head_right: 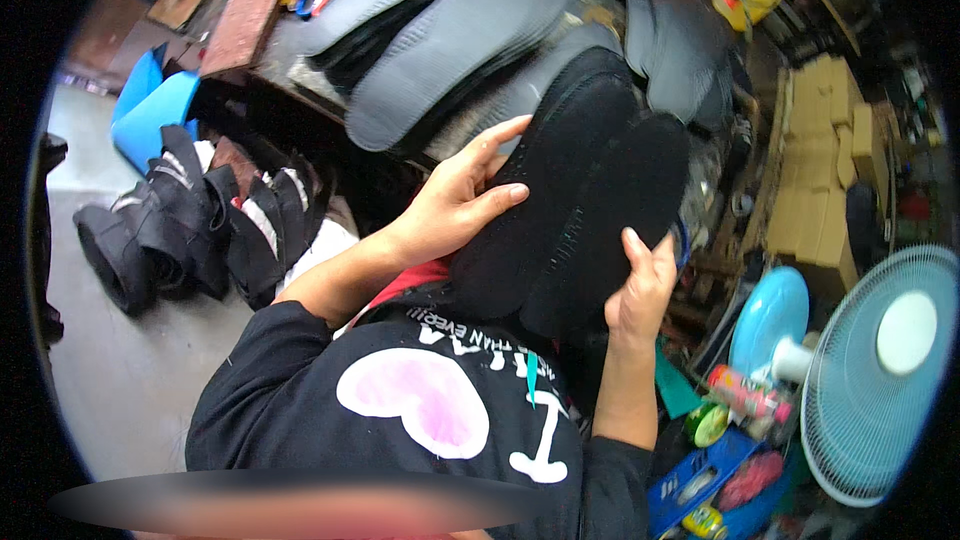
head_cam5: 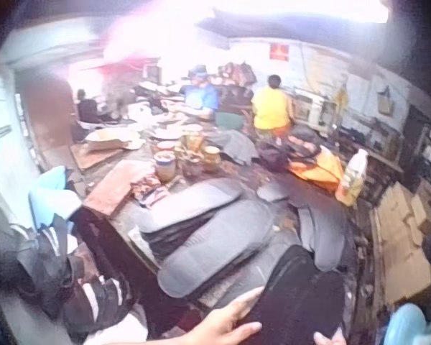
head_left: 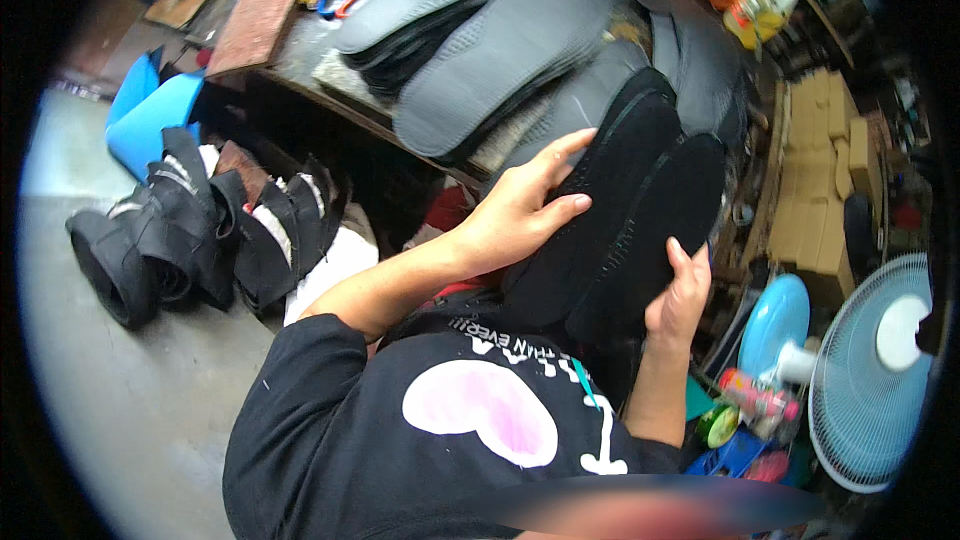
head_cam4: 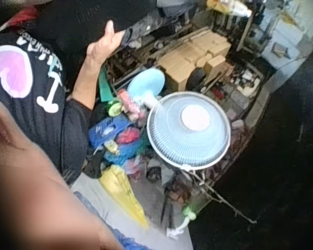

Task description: The person picks up black shoe insoles from a table, aligns them, and stacks them into a pile. They use scissors to trim the edges of the stack and then place the finished stack on the table.

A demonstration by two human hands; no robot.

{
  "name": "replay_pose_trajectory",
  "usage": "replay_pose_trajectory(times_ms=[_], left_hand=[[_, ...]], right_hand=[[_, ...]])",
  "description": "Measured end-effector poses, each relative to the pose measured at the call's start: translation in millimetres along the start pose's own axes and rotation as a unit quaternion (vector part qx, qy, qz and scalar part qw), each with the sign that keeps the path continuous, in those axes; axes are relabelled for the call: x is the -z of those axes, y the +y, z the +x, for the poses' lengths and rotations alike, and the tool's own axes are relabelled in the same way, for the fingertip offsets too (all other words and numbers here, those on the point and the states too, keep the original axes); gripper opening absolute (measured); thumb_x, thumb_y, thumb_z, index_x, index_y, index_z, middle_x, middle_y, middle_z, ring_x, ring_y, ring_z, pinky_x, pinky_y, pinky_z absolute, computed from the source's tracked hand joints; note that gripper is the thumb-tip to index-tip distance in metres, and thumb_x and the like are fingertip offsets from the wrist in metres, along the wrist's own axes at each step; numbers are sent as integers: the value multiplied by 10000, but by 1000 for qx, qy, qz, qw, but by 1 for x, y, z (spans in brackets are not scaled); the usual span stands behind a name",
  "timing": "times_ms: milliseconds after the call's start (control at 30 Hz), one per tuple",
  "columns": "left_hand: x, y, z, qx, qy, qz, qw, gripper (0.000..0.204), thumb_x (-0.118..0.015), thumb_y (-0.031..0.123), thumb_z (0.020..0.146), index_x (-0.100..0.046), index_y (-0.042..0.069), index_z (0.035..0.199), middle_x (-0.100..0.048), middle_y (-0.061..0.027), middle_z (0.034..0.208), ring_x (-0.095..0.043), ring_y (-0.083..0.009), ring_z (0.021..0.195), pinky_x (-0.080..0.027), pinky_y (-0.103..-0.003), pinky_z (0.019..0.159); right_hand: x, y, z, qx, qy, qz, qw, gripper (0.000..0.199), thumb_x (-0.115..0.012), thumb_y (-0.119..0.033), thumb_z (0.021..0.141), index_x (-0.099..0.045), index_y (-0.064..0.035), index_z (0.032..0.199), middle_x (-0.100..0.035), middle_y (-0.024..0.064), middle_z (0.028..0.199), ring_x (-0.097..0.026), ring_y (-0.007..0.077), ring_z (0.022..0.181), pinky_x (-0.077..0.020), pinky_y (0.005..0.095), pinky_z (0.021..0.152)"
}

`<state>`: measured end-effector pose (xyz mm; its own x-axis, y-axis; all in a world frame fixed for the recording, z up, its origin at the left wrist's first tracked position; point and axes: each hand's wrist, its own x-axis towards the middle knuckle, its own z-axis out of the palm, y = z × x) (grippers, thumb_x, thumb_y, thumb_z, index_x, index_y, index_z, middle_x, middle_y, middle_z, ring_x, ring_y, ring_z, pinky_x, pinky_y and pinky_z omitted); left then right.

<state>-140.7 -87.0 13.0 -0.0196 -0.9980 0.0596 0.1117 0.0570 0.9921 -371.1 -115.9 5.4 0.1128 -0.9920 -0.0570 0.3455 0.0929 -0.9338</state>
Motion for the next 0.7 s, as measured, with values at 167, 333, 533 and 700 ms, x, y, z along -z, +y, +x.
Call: replay_pose_trajectory(times_ms=[167, 333, 533, 700], left_hand=[[56, 38, 30, -199, 59, 230, 951, 486, -600, 83, 920, -472, -21, 1378, -593, -242, 1283, -586, -325, 1199, -441, -354, 1021], [122, 64, 70, -182, 98, 483, 851, 416, -601, 149, 919, -546, 0, 1303, -615, -249, 1201, -607, -393, 1093, -486, -418, 941], [106, 68, 54, -309, 194, 626, 689, 394, -633, 129, 892, -585, 37, 1272, -616, -205, 1115, -586, -384, 1026, -481, -434, 888], [50, 60, 23, -328, 59, 469, 818, 419, -688, 20, 799, -612, 53, 1209, -621, -165, 1083, -598, -340, 1011, -494, -405, 897]], right_hand=[[3, 2, 12, -33, 22, 18, 999, 481, -533, -6, 918, -437, 13, 1389, -577, 132, 1315, -586, 241, 1173, -458, 375, 1024], [6, 7, 14, -23, 13, 2, 1000, 494, -559, -42, 912, -443, -5, 1390, -581, 116, 1308, -605, 229, 1138, -489, 356, 985], [4, 5, 18, -33, -17, 53, 998, 441, -536, -30, 923, -475, -5, 1359, -615, 121, 1261, -633, 227, 1090, -510, 356, 951], [3, 0, 18, -58, -37, 87, 994, 385, -530, -23, 938, -511, -6, 1322, -627, 107, 1240, -626, 207, 1091, -486, 341, 972]])
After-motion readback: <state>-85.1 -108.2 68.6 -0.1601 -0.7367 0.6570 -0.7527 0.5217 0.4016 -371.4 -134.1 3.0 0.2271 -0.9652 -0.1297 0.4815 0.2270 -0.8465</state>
